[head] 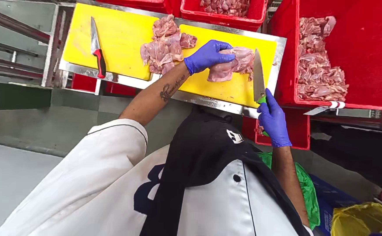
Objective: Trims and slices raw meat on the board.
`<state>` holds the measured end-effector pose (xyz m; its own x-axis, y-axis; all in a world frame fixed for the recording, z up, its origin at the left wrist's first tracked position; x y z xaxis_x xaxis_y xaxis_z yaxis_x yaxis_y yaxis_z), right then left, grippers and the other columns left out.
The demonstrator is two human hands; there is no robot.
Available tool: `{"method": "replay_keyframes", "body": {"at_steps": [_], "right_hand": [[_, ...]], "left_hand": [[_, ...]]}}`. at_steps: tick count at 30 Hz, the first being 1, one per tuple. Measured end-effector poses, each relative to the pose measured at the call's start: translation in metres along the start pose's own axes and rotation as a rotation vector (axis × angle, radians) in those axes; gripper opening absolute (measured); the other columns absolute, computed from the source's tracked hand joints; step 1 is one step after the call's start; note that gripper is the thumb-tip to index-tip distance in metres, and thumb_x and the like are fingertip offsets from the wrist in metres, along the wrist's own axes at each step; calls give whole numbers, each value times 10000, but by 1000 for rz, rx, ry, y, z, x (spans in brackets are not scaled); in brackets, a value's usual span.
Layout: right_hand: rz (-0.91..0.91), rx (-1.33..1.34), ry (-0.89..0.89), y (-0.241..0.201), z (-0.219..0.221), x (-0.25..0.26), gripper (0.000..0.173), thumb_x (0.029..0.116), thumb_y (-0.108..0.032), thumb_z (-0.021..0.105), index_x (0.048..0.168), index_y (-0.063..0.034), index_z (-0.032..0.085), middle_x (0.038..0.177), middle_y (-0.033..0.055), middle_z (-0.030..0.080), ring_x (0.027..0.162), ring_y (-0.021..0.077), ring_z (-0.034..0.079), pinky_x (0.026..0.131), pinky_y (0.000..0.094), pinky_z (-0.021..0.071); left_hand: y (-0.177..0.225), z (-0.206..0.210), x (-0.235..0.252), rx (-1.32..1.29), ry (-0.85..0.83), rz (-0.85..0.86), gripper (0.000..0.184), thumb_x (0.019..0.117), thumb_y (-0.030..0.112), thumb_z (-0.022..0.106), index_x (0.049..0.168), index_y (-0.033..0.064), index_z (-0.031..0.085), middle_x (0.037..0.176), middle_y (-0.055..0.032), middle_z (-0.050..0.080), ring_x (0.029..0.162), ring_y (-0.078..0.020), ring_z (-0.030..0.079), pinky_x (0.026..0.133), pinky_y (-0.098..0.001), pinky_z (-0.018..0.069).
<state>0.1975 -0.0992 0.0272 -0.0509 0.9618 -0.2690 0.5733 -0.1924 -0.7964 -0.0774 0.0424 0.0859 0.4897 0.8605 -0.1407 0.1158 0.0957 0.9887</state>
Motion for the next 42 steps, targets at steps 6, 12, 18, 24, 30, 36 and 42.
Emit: {"method": "replay_keyframes", "body": {"at_steps": [6, 12, 18, 24, 30, 36, 42], "right_hand": [[-82, 51, -76, -58, 39, 0, 573, 1090, -246, 398, 1641, -313, 260, 881, 44, 659, 548, 156, 558, 507, 378, 527], [121, 35, -202, 6, 58, 9, 514, 1108, -318, 385, 1618, -291, 333, 900, 60, 668, 538, 154, 562, 493, 352, 520], [-13, -227, -87, -16, 36, -5, 510, 1095, -295, 406, 1604, -273, 377, 899, 73, 686, 631, 181, 610, 601, 413, 541], [-249, -749, -311, -71, 28, 11, 529, 1087, -271, 438, 1603, -355, 354, 920, 202, 690, 814, 425, 681, 676, 627, 522], [-330, -675, -383, -93, 90, 82, 519, 1096, -268, 424, 1608, -311, 345, 903, 206, 704, 777, 437, 685, 659, 639, 526], [-302, -682, -393, -69, 84, 71, 526, 1104, -292, 389, 1621, -334, 301, 892, 204, 702, 776, 424, 689, 669, 632, 531], [-202, -706, -405, 15, -12, -54, 493, 1102, -327, 381, 1595, -329, 386, 953, 190, 721, 799, 393, 705, 688, 616, 545]], "left_hand": [[-103, 9, -11, 542, 261, -209, 457, 883, 185, 725, 1309, 47, 638, 1172, -149, 723, 1084, -264, 705, 974, -499, 568], [-114, -2, -17, 598, 425, -275, 359, 856, 184, 716, 1187, 60, 654, 990, -123, 731, 920, -266, 718, 829, -500, 588], [-115, -5, -25, 537, 482, -235, 340, 871, 224, 736, 1168, 71, 673, 1014, -98, 742, 946, -227, 721, 866, -455, 589], [-110, -3, -39, 593, 542, -242, 328, 861, 209, 739, 1144, 58, 669, 1053, -125, 731, 1007, -256, 713, 901, -468, 579], [-109, 3, -37, 632, 528, -265, 277, 867, 183, 715, 1119, 68, 711, 1047, -120, 748, 1023, -264, 720, 922, -485, 572], [-107, -4, -34, 651, 498, -259, 257, 809, 115, 728, 1061, 65, 704, 1000, -106, 741, 988, -254, 714, 889, -470, 572], [-98, -51, -33, 769, 530, -307, 274, 828, 140, 714, 1091, 61, 706, 1077, -126, 736, 1052, -282, 702, 940, -491, 553]]}}
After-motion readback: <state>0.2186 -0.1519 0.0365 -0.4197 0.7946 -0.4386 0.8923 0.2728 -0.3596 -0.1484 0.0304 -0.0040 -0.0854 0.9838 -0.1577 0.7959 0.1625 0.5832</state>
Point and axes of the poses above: each hand's wrist, its own x-axis towards the middle knuckle, its own z-axis out of the palm, y = z × x, the point moved 8 cm from there along x, towards the middle knuckle
